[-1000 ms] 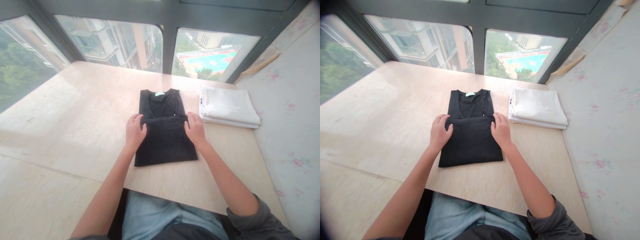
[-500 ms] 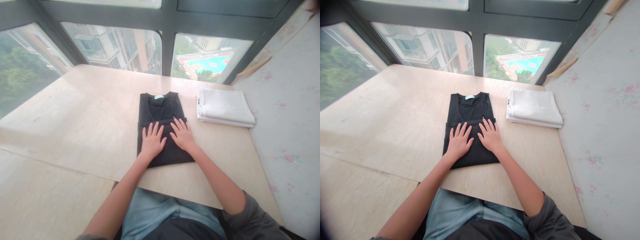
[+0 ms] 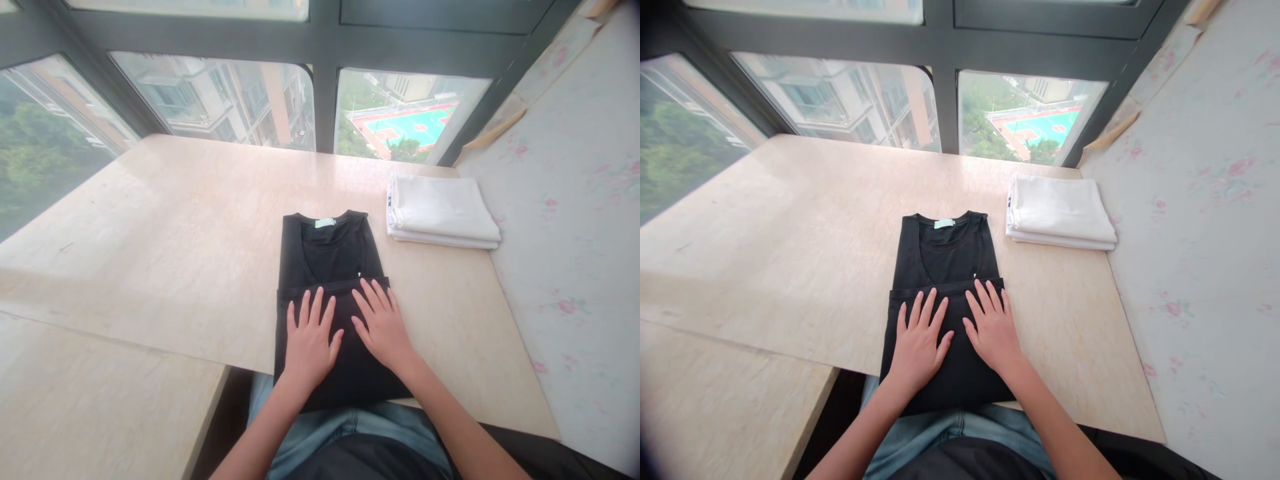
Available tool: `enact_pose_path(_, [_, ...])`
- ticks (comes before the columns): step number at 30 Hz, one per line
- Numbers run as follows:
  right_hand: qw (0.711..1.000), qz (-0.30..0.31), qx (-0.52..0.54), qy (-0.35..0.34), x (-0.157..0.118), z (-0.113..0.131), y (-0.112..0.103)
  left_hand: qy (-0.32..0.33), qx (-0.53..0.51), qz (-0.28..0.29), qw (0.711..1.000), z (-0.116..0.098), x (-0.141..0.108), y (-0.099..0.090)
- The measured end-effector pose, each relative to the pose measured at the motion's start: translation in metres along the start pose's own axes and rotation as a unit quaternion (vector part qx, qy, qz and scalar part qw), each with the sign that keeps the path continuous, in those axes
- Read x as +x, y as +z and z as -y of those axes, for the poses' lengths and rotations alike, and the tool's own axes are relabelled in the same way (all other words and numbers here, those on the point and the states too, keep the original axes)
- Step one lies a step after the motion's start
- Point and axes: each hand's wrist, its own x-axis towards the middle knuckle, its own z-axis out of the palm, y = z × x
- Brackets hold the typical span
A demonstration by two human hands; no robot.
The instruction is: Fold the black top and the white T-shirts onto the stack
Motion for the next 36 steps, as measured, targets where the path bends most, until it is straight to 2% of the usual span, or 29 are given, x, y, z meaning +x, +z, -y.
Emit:
enact_pose_path(4, [1.0,0.002,0.008,-0.001,-0.011,0.004,-0.003,-0.007,0.006,-0.005,1.0,0.0,-0.012,-0.001])
enact_pose_path(9, [1.0,0.004,0.015,0.009,-0.006,-0.001,-0.002,-0.046,0.028,-0.014,0.998,0.012,-0.013,0.001])
enact_pose_path(14, [0.999,-0.001,0.022,0.047,0.013,-0.018,0.005,-0.101,0.04,-0.028,0.994,0.035,-0.008,0.004])
enact_pose_path(17, [0.997,-0.005,0.033,0.063,0.039,-0.032,0.009,-0.112,0.053,-0.033,0.992,0.048,0.002,0.002])
enact_pose_path(20, [0.996,-0.017,0.042,0.082,0.085,-0.046,0.011,-0.101,0.06,-0.041,0.992,0.062,0.033,0.001])
enact_pose_path(24, [0.992,-0.019,0.034,0.12,0.152,-0.058,0.016,-0.093,0.035,-0.027,0.995,0.077,0.107,0.006])
enact_pose_path(26, [0.993,-0.008,0.024,0.118,0.171,-0.061,0.021,-0.086,0.025,-0.029,0.996,0.083,0.143,0.012])
enact_pose_path(28, [0.994,-0.007,0.016,0.106,0.179,-0.064,0.027,-0.078,0.023,-0.038,0.996,0.088,0.17,0.018])
enact_pose_path(31, [0.995,-0.016,0.011,0.094,0.178,-0.066,0.035,-0.071,0.019,-0.039,0.997,0.093,0.187,0.027])
enact_pose_path(36, [0.995,0.002,0.012,0.097,0.179,-0.069,0.038,-0.072,0.011,-0.029,0.997,0.096,0.187,0.032])
